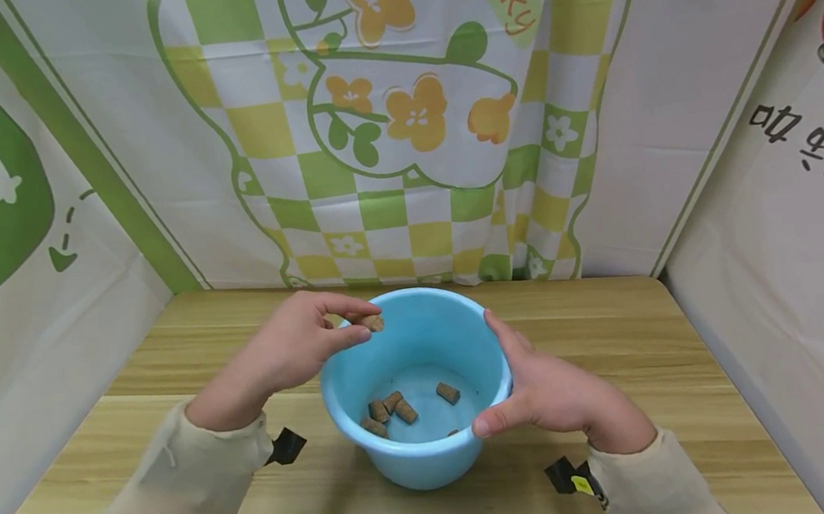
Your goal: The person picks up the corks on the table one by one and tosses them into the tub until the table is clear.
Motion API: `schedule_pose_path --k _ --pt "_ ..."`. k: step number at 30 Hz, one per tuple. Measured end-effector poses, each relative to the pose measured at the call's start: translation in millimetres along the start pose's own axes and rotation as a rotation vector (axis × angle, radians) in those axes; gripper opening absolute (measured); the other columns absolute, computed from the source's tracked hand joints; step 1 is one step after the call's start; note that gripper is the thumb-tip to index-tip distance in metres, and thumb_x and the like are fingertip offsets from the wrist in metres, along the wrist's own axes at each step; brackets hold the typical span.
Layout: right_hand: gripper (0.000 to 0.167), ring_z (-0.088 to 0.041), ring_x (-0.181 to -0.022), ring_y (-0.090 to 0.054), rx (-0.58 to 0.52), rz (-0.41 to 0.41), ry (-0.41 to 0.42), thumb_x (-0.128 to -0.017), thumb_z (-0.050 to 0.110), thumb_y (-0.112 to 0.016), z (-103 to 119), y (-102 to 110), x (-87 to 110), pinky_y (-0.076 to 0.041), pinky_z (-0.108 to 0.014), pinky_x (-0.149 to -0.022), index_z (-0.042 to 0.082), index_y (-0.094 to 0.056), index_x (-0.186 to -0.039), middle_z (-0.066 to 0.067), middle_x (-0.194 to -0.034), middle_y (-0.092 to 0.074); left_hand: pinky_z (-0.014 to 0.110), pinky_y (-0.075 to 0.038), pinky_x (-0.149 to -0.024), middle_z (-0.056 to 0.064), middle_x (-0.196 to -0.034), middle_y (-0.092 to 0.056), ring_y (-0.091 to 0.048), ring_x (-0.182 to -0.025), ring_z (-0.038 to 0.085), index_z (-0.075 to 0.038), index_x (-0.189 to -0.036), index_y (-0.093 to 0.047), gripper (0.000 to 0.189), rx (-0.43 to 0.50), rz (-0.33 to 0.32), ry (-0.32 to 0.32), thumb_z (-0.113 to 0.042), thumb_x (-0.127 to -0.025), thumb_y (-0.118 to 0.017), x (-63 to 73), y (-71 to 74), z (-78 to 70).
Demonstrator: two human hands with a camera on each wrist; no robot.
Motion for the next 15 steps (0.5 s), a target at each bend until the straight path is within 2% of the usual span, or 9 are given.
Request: schedule_pose_path --k 4,10,15 --pt "0.133 -0.036 -0.121 -0.050 -0.003 0.003 -0.001 -0.074 0.033 -0.090 0.0 0.0 -0.4 -0.045 -0.048 -0.093 0.022 0.012 -0.159 -0.021 -0.150 -0.032 0.033 -0.048 -0.073 -0.005 -0.106 -0.068 -0.058 -0.104 0.017 -0.023 -0.123 -0.073 0.029 -0.008 0.015 0.001 -0.022 -0.094 -0.072 -0.7 -4.1 -0.5" --pt "0.133 -0.035 -0.121 -0.050 0.005 0.005 0.003 -0.074 0.034 -0.090 -1.0 0.1 -0.8 -0.045 -0.048 -0.093 0.022 0.012 -0.159 -0.021 -0.149 -0.033 0.034 -0.049 -0.071 0.005 -0.133 -0.060 -0.060 -0.099 0.021 -0.031 -0.146 -0.054 0.063 -0.022 0.011 -0.005 -0.029 -0.088 -0.079 -0.2 -7.1 2.6" --pt "0.133 -0.036 -0.120 -0.050 0.007 0.004 -0.006 -0.075 0.033 -0.090 -0.7 -0.1 0.0 -0.045 -0.048 -0.092 0.021 0.012 -0.159 -0.022 -0.149 -0.033 0.034 -0.053 -0.064 0.003 -0.143 -0.051 -0.059 -0.064 0.019 -0.034 -0.150 -0.047 0.069 0.022 -0.023 0.001 -0.026 -0.089 -0.079 2.1 -3.8 10.5"
Point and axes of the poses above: each hand's wrist, its own x-axis away from the middle knuckle, its own y-axis out of the back of the hand, z = x × y, the point moved 4 cm from there along -x, towards the middle knuckle
